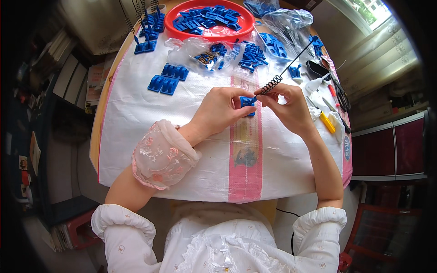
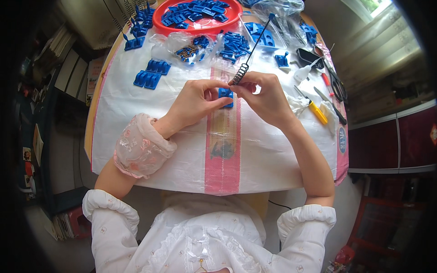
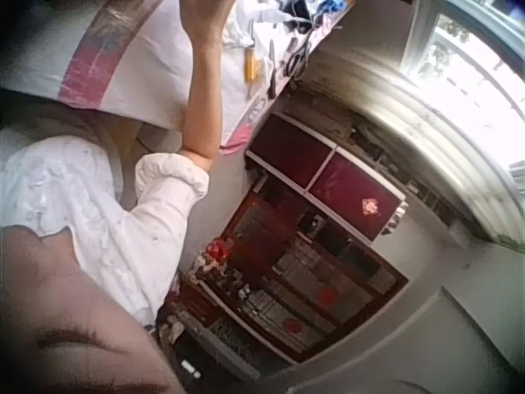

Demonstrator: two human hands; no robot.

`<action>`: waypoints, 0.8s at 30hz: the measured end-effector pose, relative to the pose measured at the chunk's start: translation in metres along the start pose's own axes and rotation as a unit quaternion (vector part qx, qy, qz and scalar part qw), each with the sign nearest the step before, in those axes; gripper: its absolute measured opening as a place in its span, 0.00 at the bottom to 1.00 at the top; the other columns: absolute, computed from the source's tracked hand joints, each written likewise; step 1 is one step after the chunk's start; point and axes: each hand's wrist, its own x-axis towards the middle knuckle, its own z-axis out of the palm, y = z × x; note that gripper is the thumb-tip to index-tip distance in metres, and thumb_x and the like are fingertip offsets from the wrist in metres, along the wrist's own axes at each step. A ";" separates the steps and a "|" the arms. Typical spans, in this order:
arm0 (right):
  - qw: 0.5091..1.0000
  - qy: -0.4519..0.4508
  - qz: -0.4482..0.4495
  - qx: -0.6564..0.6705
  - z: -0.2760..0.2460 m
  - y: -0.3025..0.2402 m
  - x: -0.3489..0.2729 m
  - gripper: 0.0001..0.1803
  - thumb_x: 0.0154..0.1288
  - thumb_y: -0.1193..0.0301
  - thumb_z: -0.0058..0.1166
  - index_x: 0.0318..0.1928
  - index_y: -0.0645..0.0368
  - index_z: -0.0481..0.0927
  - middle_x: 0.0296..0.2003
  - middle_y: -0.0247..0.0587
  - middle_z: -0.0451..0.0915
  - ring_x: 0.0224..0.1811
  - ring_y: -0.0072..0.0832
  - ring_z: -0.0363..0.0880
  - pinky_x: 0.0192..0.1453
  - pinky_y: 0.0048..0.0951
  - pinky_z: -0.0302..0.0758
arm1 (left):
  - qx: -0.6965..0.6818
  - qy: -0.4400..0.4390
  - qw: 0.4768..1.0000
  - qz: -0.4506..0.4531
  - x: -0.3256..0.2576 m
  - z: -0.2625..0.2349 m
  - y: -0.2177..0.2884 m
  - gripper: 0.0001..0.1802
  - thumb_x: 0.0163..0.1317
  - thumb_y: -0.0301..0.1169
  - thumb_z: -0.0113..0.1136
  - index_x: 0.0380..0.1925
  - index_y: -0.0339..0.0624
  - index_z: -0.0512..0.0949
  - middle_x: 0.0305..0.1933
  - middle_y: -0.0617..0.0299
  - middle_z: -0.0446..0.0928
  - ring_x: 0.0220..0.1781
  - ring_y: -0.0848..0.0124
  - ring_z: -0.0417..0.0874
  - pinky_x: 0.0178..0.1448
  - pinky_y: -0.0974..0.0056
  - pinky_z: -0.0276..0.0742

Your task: Assembling small blue plastic housings with springs and white components.

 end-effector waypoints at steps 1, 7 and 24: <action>1.000 0.000 -0.004 -0.005 0.000 0.000 0.000 0.08 0.62 0.78 0.67 0.42 0.65 0.89 0.29 0.38 0.86 0.28 0.18 0.73 0.34 0.24 0.74 | -0.012 -0.007 1.000 -0.004 0.000 -0.001 0.000 0.17 0.62 0.31 0.73 0.50 0.38 0.87 0.25 0.69 0.79 0.25 0.83 0.72 0.30 0.74 0.70; 0.999 0.004 -0.028 -0.016 0.000 0.002 0.001 0.08 0.62 0.77 0.67 0.42 0.66 0.88 0.30 0.40 0.86 0.28 0.21 0.74 0.35 0.26 0.73 | -0.119 0.017 0.992 0.044 0.005 -0.005 -0.007 0.15 0.66 0.30 0.70 0.51 0.39 0.86 0.36 0.71 0.77 0.27 0.86 0.65 0.30 0.77 0.63; 0.997 0.034 -0.068 0.002 -0.014 0.004 0.003 0.08 0.64 0.76 0.66 0.43 0.61 0.86 0.29 0.35 0.86 0.29 0.19 0.77 0.34 0.25 0.71 | -0.121 0.047 0.988 0.080 0.014 0.004 -0.012 0.10 0.61 0.28 0.73 0.43 0.40 0.90 0.35 0.70 0.80 0.26 0.84 0.62 0.29 0.74 0.58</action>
